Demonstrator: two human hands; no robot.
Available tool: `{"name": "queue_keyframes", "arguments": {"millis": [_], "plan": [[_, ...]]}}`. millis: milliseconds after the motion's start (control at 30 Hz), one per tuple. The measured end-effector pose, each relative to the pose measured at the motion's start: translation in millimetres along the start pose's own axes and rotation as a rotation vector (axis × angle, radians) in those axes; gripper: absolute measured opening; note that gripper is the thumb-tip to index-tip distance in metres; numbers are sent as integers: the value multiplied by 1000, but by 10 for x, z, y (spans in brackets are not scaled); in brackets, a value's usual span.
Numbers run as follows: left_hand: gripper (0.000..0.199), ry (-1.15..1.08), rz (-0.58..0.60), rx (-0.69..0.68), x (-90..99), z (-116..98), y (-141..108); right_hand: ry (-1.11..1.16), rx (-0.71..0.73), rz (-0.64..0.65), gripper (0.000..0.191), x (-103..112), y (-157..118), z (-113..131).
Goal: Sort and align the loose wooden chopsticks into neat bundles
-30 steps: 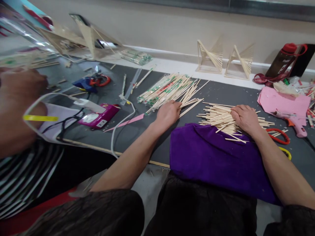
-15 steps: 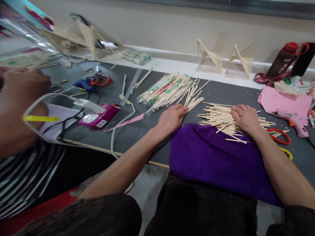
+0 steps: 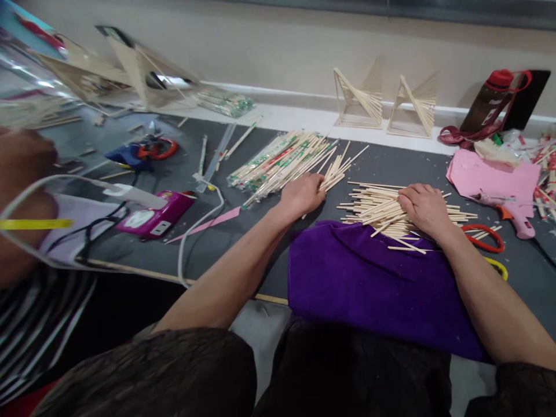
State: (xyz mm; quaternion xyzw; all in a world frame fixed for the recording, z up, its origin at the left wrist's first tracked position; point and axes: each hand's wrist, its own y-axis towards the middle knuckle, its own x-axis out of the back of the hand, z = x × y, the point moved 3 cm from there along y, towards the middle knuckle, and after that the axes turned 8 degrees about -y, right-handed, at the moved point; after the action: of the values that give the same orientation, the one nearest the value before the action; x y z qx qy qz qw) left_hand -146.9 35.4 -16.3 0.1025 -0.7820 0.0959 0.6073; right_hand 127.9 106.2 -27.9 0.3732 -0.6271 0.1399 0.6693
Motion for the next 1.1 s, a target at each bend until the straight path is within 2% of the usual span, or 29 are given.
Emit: {"name": "queue_keyframes", "arguments": {"millis": [233,367,467,600,700,833,933,1000,1100], "plan": [[35,39,70,-11,10,72,-17,17,0,-4,38,11,5,10],[35,2,-17,-33,67,-8,56,5,1,-3,38,13,3,11],[49,-53,-98,-29,81,-65,202,3,2,3,38,8,2,7],[61,-19,-79,65,9,-92,376,10,2,3,38,0,-2,-2],[56,26,-106,57,-44,-147,326,7,2,4,38,-5,-2,-3],[41,14,-80,-74,-80,-249,132,12,3,6,38,-11,1,-2],[37,-29,-98,-122,-31,-251,115,19,3,-4,38,-13,1,-4],[38,-28,-126,-59,17,-197,191,19,2,-6,39,-14,0,-6],[41,1,-63,68,33,-116,319,18,-1,3,39,-14,0,-5]]}}
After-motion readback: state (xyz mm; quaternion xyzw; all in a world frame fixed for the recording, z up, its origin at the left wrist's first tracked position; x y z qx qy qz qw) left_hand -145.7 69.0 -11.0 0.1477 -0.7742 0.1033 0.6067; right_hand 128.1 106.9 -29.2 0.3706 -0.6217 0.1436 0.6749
